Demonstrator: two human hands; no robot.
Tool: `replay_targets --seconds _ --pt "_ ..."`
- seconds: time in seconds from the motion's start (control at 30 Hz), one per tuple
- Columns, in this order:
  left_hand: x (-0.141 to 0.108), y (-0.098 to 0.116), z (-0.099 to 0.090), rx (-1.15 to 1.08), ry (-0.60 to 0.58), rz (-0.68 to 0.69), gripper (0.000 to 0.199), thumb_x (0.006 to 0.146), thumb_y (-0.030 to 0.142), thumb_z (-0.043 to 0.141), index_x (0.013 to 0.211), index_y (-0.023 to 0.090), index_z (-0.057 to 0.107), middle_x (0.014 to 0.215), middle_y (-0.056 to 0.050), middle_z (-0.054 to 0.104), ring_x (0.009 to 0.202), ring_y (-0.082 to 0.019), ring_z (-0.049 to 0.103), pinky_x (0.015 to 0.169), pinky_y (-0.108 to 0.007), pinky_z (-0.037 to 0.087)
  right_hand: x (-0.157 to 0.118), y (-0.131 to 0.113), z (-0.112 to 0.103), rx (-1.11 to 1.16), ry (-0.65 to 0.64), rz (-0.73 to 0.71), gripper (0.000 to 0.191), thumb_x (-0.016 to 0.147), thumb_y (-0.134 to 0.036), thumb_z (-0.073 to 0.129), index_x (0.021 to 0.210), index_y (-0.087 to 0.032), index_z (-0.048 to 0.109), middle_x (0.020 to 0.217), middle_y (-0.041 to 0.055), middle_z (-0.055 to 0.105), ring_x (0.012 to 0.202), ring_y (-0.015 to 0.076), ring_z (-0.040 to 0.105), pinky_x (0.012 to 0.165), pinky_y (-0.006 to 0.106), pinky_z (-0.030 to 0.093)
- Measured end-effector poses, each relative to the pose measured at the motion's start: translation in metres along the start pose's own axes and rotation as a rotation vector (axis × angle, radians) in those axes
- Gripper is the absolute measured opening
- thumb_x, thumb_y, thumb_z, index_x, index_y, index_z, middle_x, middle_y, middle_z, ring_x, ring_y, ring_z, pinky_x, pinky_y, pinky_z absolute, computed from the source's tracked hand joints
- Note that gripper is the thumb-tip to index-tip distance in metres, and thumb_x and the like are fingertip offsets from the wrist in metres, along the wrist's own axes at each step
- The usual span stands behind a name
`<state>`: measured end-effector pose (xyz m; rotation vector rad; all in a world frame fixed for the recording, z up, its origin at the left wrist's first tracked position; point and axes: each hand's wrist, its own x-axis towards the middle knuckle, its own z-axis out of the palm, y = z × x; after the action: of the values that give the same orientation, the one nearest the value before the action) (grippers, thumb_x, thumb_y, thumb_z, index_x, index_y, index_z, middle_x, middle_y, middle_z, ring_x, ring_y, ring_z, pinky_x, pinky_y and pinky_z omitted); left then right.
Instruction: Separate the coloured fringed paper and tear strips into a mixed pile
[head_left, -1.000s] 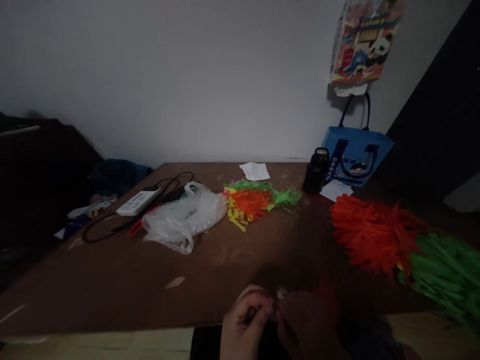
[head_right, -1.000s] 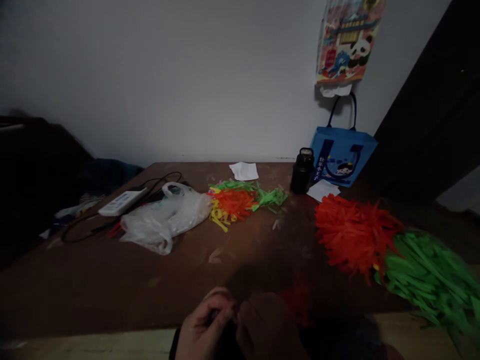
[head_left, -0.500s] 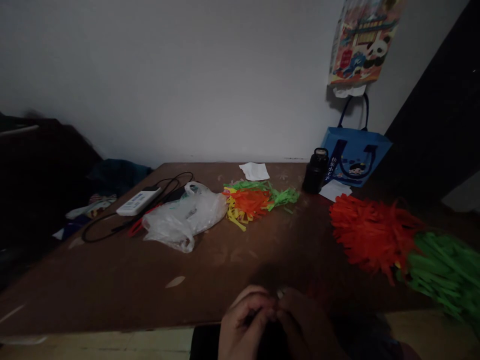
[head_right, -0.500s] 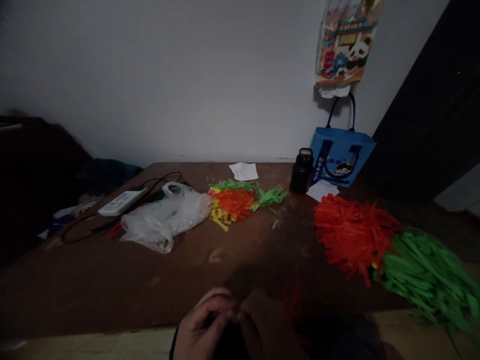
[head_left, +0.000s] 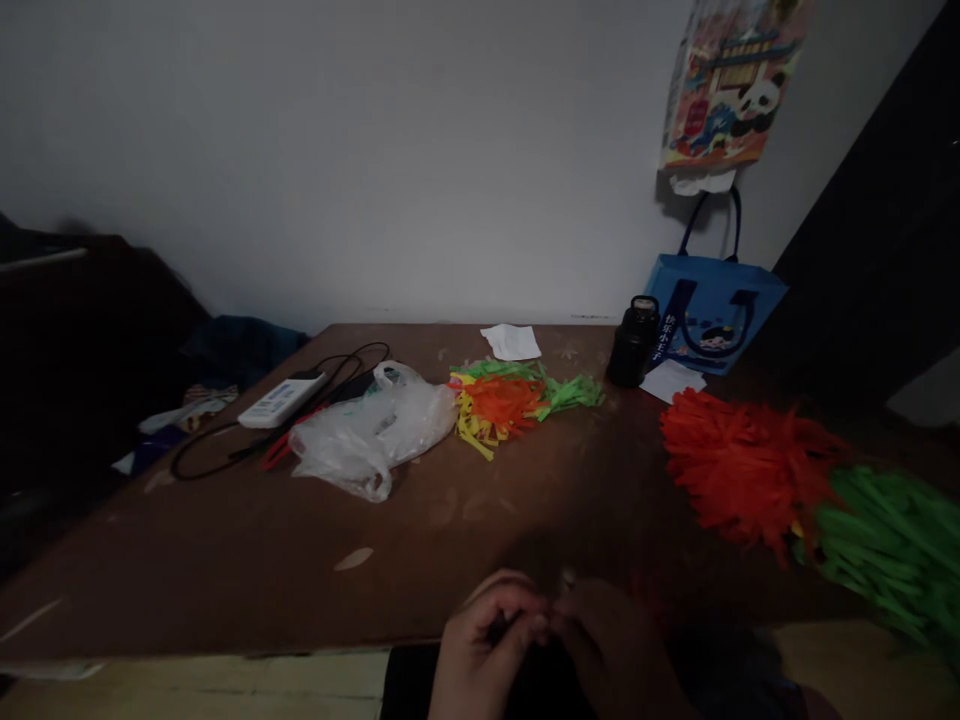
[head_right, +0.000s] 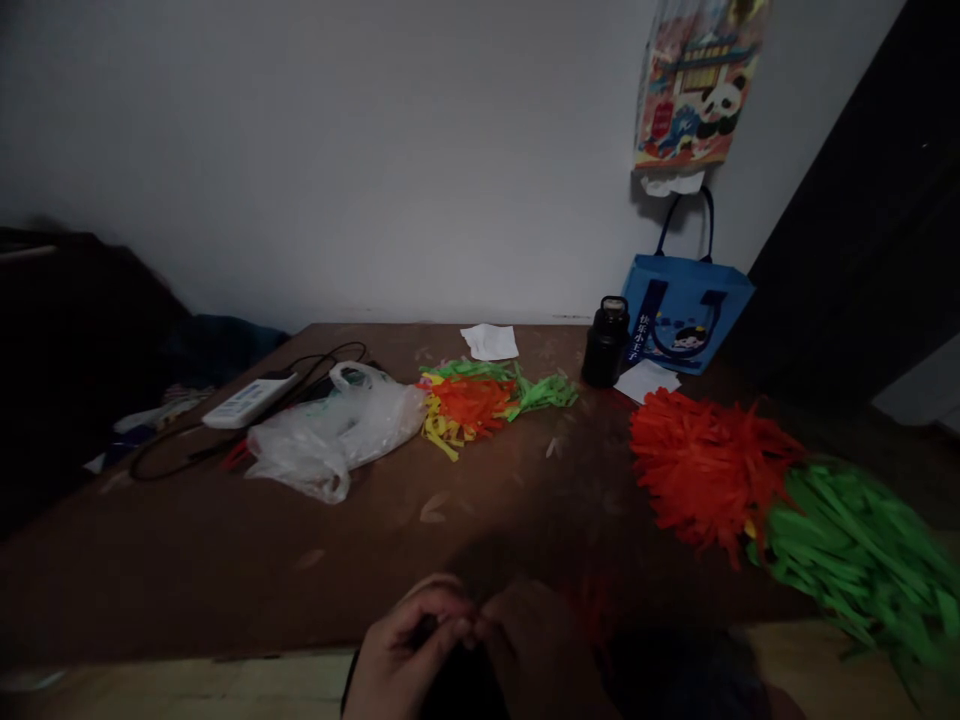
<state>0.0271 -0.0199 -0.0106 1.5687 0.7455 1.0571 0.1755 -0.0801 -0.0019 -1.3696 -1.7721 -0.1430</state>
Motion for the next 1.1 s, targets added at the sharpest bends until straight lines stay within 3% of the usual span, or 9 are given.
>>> replay_targets --seconds 0.13,0.23,0.33,0.5,0.63,0.77,0.83,1.1 --pt "-0.006 -0.001 -0.001 0.049 0.042 -0.007 0.015 0.08 0.029 0.069 0.069 0.02 0.073 0.075 -0.004 0.068 0.072 -0.018 0.065 0.066 -0.022 0.051 -0.003 0.001 -0.001 0.084 -0.1 0.025 0.036 0.105 -0.032 0.027 0.079 -0.022 0.05 0.065 -0.005 0.061 0.057 0.0077 0.06 0.053 0.019 0.042" --pt "-0.009 0.0 -0.001 0.083 0.042 0.022 0.015 0.081 0.029 0.068 0.07 0.02 0.074 0.074 -0.004 0.068 0.07 -0.018 0.066 0.064 -0.022 0.051 -0.001 0.0 0.001 -0.033 -0.007 -0.051 0.04 0.105 -0.028 0.022 0.077 -0.023 0.05 0.058 -0.0045 0.06 0.051 0.0094 0.059 0.05 0.023 0.041" --pt "-0.007 0.001 -0.001 0.097 0.029 0.007 0.015 0.081 0.029 0.068 0.07 0.021 0.074 0.075 -0.005 0.068 0.071 -0.019 0.066 0.065 -0.022 0.052 -0.003 0.0 0.004 -0.083 0.018 -0.029 0.042 0.105 -0.03 0.023 0.074 -0.024 0.05 0.055 -0.0043 0.059 0.047 0.0106 0.057 0.046 0.025 0.039" --pt "-0.007 0.0 -0.001 0.079 0.066 -0.022 0.013 0.079 0.03 0.071 0.07 0.021 0.074 0.076 -0.004 0.069 0.072 -0.018 0.066 0.067 -0.023 0.052 -0.015 0.003 0.003 0.02 -0.09 0.072 0.028 0.103 -0.032 0.033 0.091 -0.023 0.056 0.071 -0.0034 0.067 0.061 0.0109 0.064 0.057 0.022 0.046" --pt "-0.009 -0.001 0.001 0.05 0.011 -0.046 0.012 0.08 0.028 0.069 0.071 0.02 0.073 0.075 -0.004 0.068 0.071 -0.018 0.066 0.068 -0.023 0.051 -0.02 0.006 0.003 0.0 -0.068 0.018 0.029 0.102 -0.025 0.031 0.086 -0.022 0.055 0.067 -0.0025 0.063 0.058 0.0116 0.061 0.055 0.024 0.043" --pt "-0.009 -0.004 0.003 0.04 0.001 -0.051 0.006 0.078 0.024 0.071 0.073 0.021 0.074 0.075 -0.003 0.068 0.072 -0.018 0.066 0.067 -0.022 0.051 -0.023 0.008 0.007 0.095 -0.12 0.155 0.019 0.096 -0.019 0.04 0.081 -0.022 0.051 0.067 -0.0034 0.059 0.058 0.0095 0.059 0.054 0.021 0.042" --pt "-0.009 -0.005 0.003 0.051 0.007 -0.042 0.006 0.078 0.023 0.071 0.073 0.021 0.074 0.076 -0.003 0.068 0.072 -0.018 0.066 0.068 -0.022 0.051 -0.025 0.009 0.008 0.078 -0.129 0.14 0.016 0.094 -0.017 0.042 0.081 -0.022 0.051 0.067 -0.0033 0.058 0.058 0.01 0.059 0.055 0.021 0.041" --pt "-0.009 -0.005 0.0 0.02 -0.04 -0.039 0.011 0.079 0.024 0.07 0.069 0.02 0.072 0.071 -0.003 0.067 0.069 -0.017 0.065 0.065 -0.022 0.05 -0.024 0.006 0.004 0.159 -0.179 0.155 0.024 0.099 -0.025 0.036 0.081 -0.023 0.05 0.07 -0.0034 0.059 0.062 0.0103 0.059 0.058 0.022 0.041"
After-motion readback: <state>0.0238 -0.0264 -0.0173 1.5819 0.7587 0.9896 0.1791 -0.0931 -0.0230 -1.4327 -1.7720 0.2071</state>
